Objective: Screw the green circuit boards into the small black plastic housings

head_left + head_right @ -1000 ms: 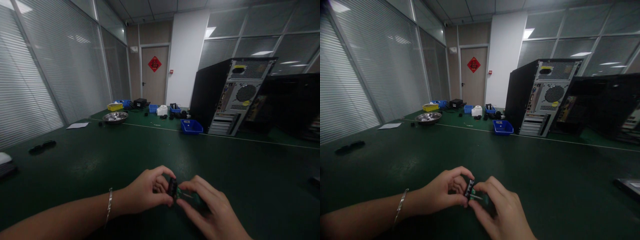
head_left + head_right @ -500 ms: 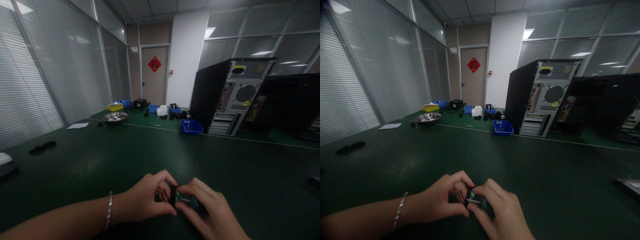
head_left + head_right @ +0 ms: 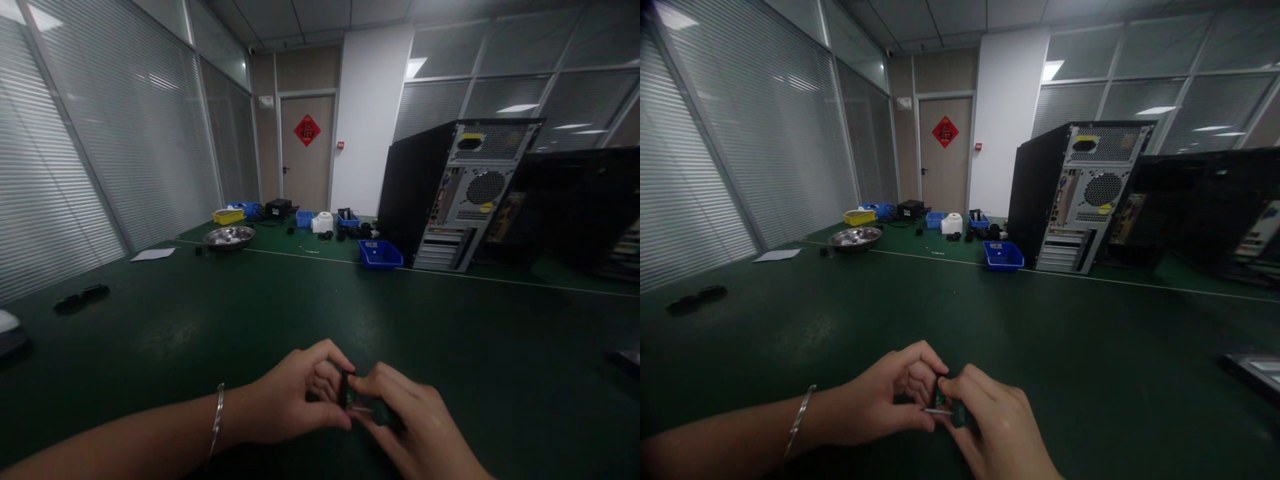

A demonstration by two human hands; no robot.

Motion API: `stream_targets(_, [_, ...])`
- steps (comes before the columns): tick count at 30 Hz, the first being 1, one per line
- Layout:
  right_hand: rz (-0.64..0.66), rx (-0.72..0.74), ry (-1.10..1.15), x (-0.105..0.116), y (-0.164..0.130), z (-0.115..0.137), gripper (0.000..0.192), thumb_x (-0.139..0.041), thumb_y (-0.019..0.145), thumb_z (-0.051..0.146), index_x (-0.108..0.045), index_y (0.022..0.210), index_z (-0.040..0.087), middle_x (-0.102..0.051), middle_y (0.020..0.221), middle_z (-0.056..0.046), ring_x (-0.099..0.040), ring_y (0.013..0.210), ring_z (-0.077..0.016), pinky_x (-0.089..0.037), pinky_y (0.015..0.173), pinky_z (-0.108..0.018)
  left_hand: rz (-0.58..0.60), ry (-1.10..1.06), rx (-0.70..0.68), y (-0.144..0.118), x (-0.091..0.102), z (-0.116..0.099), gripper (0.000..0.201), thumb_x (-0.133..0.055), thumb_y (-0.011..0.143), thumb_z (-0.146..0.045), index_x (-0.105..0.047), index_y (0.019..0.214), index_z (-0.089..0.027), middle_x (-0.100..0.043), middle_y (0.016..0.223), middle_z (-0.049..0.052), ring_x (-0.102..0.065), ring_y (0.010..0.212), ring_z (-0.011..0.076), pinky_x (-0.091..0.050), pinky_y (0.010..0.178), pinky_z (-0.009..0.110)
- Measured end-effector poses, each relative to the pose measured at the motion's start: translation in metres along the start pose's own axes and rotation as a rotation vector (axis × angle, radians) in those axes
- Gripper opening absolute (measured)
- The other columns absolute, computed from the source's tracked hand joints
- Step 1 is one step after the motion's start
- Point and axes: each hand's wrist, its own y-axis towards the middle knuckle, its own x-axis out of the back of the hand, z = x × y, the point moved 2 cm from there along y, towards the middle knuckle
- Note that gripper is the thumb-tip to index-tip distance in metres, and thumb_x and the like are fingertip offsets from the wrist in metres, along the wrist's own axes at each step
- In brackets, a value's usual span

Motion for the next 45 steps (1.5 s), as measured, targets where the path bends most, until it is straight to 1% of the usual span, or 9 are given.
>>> stream_targets(6, [0.04, -0.012, 0.061, -0.002, 0.0, 0.0, 0.014, -0.06, 0.089, 0.019, -0.063, 0.102, 0.022, -0.069, 0.085, -0.003, -0.068, 0.073, -0.0167, -0.051, 0.064, -0.023, -0.044, -0.123, -0.001, 0.002, 0.0, 0.005, 0.027, -0.067, 0.083, -0.021, -0.05, 0.104, -0.016, -0.067, 0.087, 0.005, -0.067, 0.08, 0.0161, -0.05, 0.074, 0.031])
stream_targets(11, [0.038, -0.035, 0.052, -0.002, -0.002, -0.003, 0.053, -0.063, 0.085, 0.015, -0.047, 0.133, 0.032, -0.068, 0.093, -0.001, -0.068, 0.078, -0.0173, -0.052, 0.067, -0.025, -0.128, -0.176, -0.02, 0.007, 0.007, 0.003, 0.036, -0.066, 0.084, -0.019, -0.049, 0.115, -0.016, -0.066, 0.089, 0.004, -0.066, 0.082, 0.0152, -0.05, 0.078, 0.032])
stream_targets(13, [0.017, -0.075, 0.046, -0.001, -0.002, -0.006, 0.058, -0.061, 0.086, 0.015, -0.041, 0.138, 0.033, -0.067, 0.091, -0.001, -0.068, 0.077, -0.0174, -0.052, 0.065, -0.025, -0.21, -0.187, -0.031, 0.01, 0.017, 0.003, 0.03, -0.066, 0.084, -0.021, -0.054, 0.111, -0.014, -0.067, 0.095, 0.007, -0.065, 0.083, 0.016, -0.049, 0.079, 0.032])
stream_targets(18, [0.0, -0.116, 0.106, 0.001, 0.0, -0.01, 0.038, -0.055, 0.09, 0.016, -0.054, 0.126, 0.027, -0.066, 0.092, -0.003, -0.066, 0.082, -0.0174, -0.051, 0.069, -0.025, -0.667, -0.19, -0.091, 0.015, 0.07, 0.01, 0.024, -0.063, 0.085, -0.026, -0.066, 0.101, -0.009, -0.068, 0.09, 0.009, -0.061, 0.08, 0.0172, -0.047, 0.076, 0.031])
stream_targets(24, [0.127, -0.063, 0.195, 0.001, -0.001, -0.005, 0.02, -0.052, 0.092, 0.016, -0.065, 0.105, 0.023, -0.066, 0.089, -0.004, -0.064, 0.078, -0.0169, -0.048, 0.066, -0.025, -0.996, -0.212, -0.157, 0.009, 0.148, 0.036, 0.019, -0.06, 0.085, -0.026, -0.064, 0.095, -0.01, -0.064, 0.085, 0.005, -0.057, 0.073, 0.0125, -0.045, 0.07, 0.025])
stream_targets(27, [0.154, -0.025, 0.216, 0.0, 0.0, -0.003, 0.019, -0.053, 0.09, 0.014, -0.066, 0.103, 0.021, -0.065, 0.086, -0.005, -0.063, 0.075, -0.0169, -0.046, 0.064, -0.025, -1.083, -0.212, -0.151, 0.006, 0.168, 0.045, 0.018, -0.058, 0.088, -0.028, -0.062, 0.089, -0.011, -0.062, 0.082, 0.003, -0.057, 0.069, 0.012, -0.047, 0.065, 0.025])
stream_targets(38, [0.152, -0.018, 0.233, 0.001, 0.0, -0.004, 0.019, -0.054, 0.09, 0.014, -0.066, 0.103, 0.021, -0.064, 0.088, -0.005, -0.062, 0.075, -0.0165, -0.045, 0.064, -0.025, -0.897, -0.165, -0.135, 0.012, 0.152, 0.034, 0.016, -0.057, 0.086, -0.023, -0.064, 0.092, -0.01, -0.061, 0.083, 0.004, -0.053, 0.071, 0.0123, -0.042, 0.068, 0.025])
stream_targets(42, [0.117, -0.109, 0.215, 0.003, 0.003, -0.004, 0.018, -0.054, 0.093, 0.021, -0.065, 0.107, 0.023, -0.066, 0.092, -0.005, -0.064, 0.082, -0.0181, -0.049, 0.07, -0.027, -0.692, -0.112, -0.082, 0.015, 0.128, 0.029, 0.023, -0.057, 0.087, -0.028, -0.065, 0.101, -0.012, -0.063, 0.086, 0.006, -0.053, 0.076, 0.0149, -0.042, 0.072, 0.028])
stream_targets(45, [0.057, -0.207, 0.204, 0.005, 0.001, -0.006, 0.031, -0.055, 0.093, 0.029, -0.057, 0.123, 0.025, -0.065, 0.11, -0.007, -0.063, 0.097, -0.0222, -0.052, 0.079, -0.029, -0.513, -0.064, -0.028, 0.016, 0.098, 0.022, 0.028, -0.055, 0.09, -0.031, -0.065, 0.109, -0.012, -0.064, 0.084, 0.006, -0.054, 0.075, 0.0158, -0.042, 0.072, 0.03])
